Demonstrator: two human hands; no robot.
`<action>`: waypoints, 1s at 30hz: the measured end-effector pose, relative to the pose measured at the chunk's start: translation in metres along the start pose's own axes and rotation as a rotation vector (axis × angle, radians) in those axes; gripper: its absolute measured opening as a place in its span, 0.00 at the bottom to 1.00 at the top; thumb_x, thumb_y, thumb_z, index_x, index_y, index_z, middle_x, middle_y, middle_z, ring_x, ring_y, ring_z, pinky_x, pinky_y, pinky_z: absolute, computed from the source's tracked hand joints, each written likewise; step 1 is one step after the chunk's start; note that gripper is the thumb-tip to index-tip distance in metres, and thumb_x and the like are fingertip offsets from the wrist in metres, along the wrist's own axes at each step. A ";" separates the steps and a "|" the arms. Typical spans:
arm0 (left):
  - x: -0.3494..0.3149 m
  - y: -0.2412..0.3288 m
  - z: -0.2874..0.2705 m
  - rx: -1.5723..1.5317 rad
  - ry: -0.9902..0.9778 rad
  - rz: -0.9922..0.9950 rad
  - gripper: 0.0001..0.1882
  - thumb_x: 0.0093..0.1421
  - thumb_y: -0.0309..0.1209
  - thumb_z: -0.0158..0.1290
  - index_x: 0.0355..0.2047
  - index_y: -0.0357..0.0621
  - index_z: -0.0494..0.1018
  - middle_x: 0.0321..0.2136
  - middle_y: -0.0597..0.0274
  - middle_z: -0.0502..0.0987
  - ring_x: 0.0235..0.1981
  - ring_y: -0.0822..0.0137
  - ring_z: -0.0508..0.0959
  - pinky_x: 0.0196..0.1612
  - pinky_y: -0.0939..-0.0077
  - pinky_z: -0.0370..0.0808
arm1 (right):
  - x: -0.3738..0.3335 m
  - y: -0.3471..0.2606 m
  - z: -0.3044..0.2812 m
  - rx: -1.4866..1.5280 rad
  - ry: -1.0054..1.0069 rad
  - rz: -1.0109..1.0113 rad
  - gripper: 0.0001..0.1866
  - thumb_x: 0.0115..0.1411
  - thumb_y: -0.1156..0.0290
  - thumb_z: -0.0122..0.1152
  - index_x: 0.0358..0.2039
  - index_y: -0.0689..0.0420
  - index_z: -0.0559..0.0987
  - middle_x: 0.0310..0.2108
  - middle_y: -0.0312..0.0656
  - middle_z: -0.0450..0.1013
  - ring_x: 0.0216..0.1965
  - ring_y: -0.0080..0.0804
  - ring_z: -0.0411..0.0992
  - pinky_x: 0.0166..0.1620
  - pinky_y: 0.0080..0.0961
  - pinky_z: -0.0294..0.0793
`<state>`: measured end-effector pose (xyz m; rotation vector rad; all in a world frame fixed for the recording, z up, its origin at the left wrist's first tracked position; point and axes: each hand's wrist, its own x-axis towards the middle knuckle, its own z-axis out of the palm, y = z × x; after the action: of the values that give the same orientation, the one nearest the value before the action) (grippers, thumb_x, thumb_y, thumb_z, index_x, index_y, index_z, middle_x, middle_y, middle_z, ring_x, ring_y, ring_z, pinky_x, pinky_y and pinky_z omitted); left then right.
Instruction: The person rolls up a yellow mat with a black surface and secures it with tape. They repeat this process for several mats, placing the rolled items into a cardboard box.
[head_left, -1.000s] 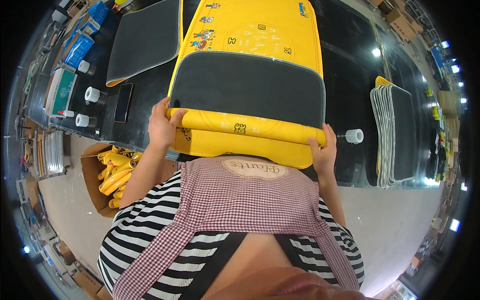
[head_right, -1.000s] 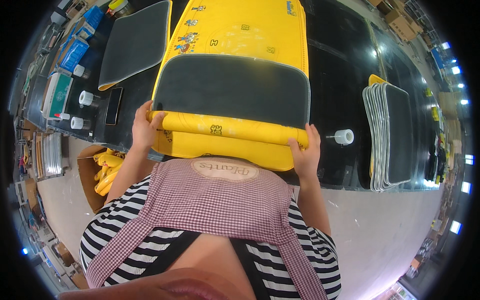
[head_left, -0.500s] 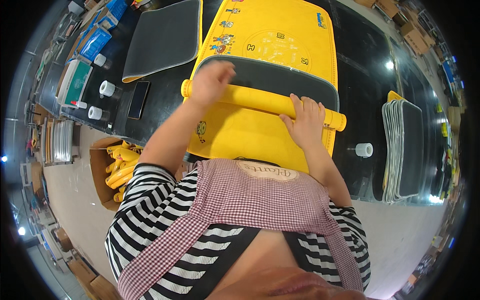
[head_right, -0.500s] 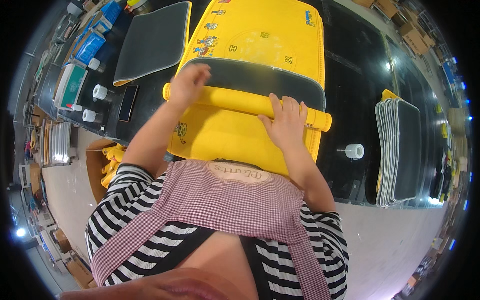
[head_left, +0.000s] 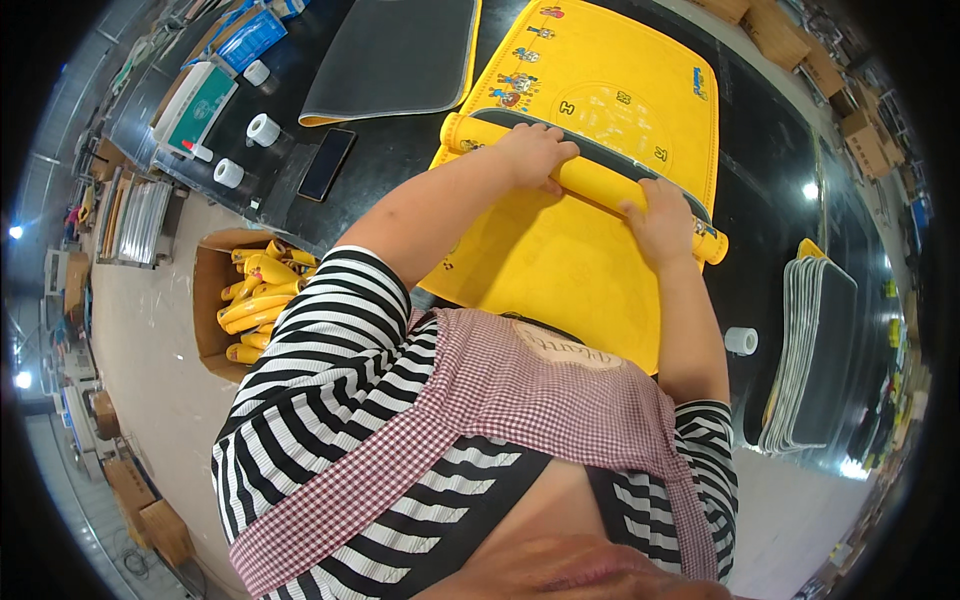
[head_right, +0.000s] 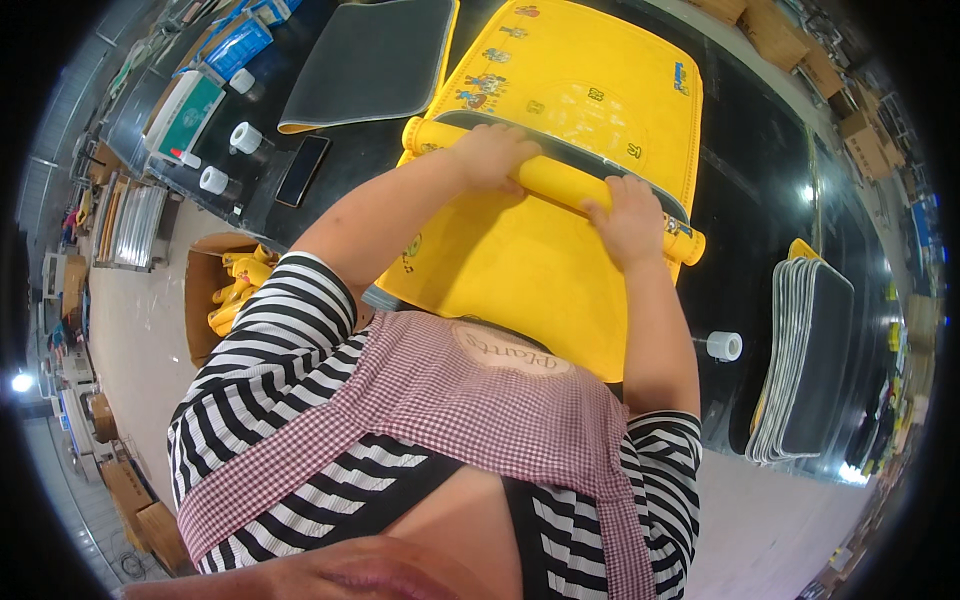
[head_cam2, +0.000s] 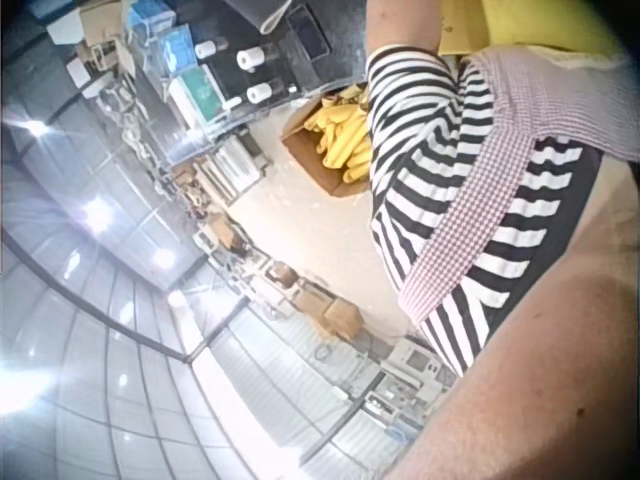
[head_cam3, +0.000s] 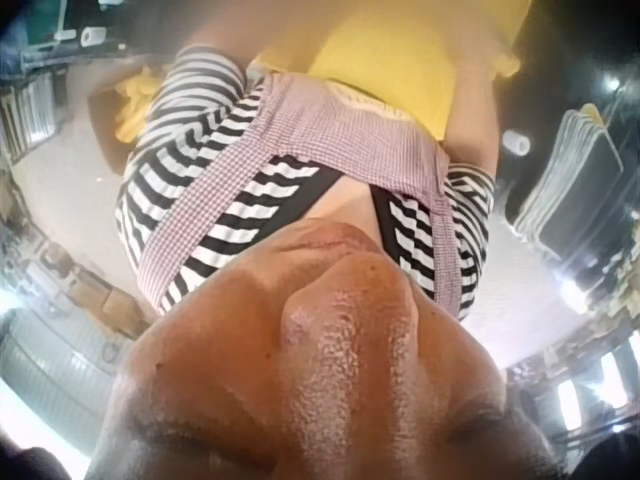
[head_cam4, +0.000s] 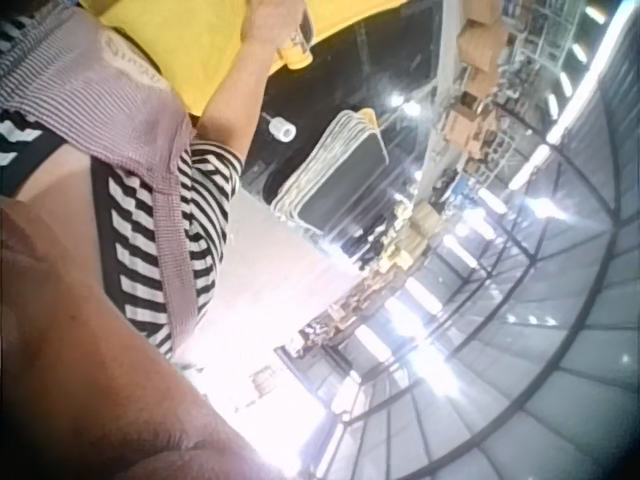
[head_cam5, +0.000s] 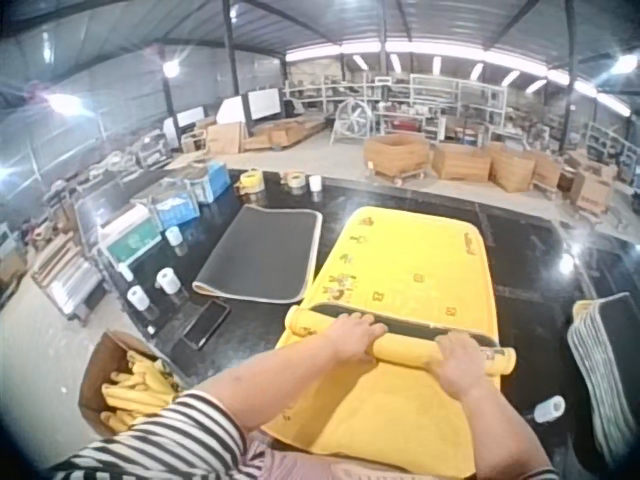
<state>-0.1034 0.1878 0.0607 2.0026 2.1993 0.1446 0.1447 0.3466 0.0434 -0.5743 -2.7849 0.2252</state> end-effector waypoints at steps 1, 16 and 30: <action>-0.003 0.002 0.003 0.010 -0.003 -0.004 0.36 0.54 0.48 0.70 0.60 0.51 0.73 0.53 0.52 0.75 0.58 0.46 0.73 0.58 0.51 0.71 | -0.008 -0.008 -0.001 -0.036 0.033 -0.023 0.30 0.62 0.49 0.69 0.54 0.60 0.77 0.48 0.49 0.74 0.51 0.52 0.71 0.57 0.47 0.70; -0.203 0.033 0.039 -0.036 0.435 -0.420 0.29 0.62 0.46 0.62 0.58 0.41 0.75 0.59 0.47 0.73 0.62 0.46 0.71 0.69 0.55 0.64 | -0.173 0.054 -0.035 0.084 0.038 0.424 0.22 0.64 0.63 0.70 0.55 0.60 0.81 0.54 0.51 0.78 0.58 0.48 0.75 0.66 0.42 0.67; -0.232 0.036 0.091 -0.925 0.818 -0.657 0.21 0.77 0.34 0.49 0.66 0.40 0.67 0.59 0.55 0.74 0.59 0.65 0.75 0.64 0.74 0.71 | -0.229 0.047 0.024 1.833 0.588 0.597 0.17 0.71 0.64 0.61 0.51 0.64 0.79 0.66 0.53 0.69 0.66 0.49 0.69 0.71 0.47 0.66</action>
<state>-0.0307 -0.0432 -0.0094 0.7075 2.3143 1.7228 0.3557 0.2941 -0.0461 -0.6353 -0.9160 1.9090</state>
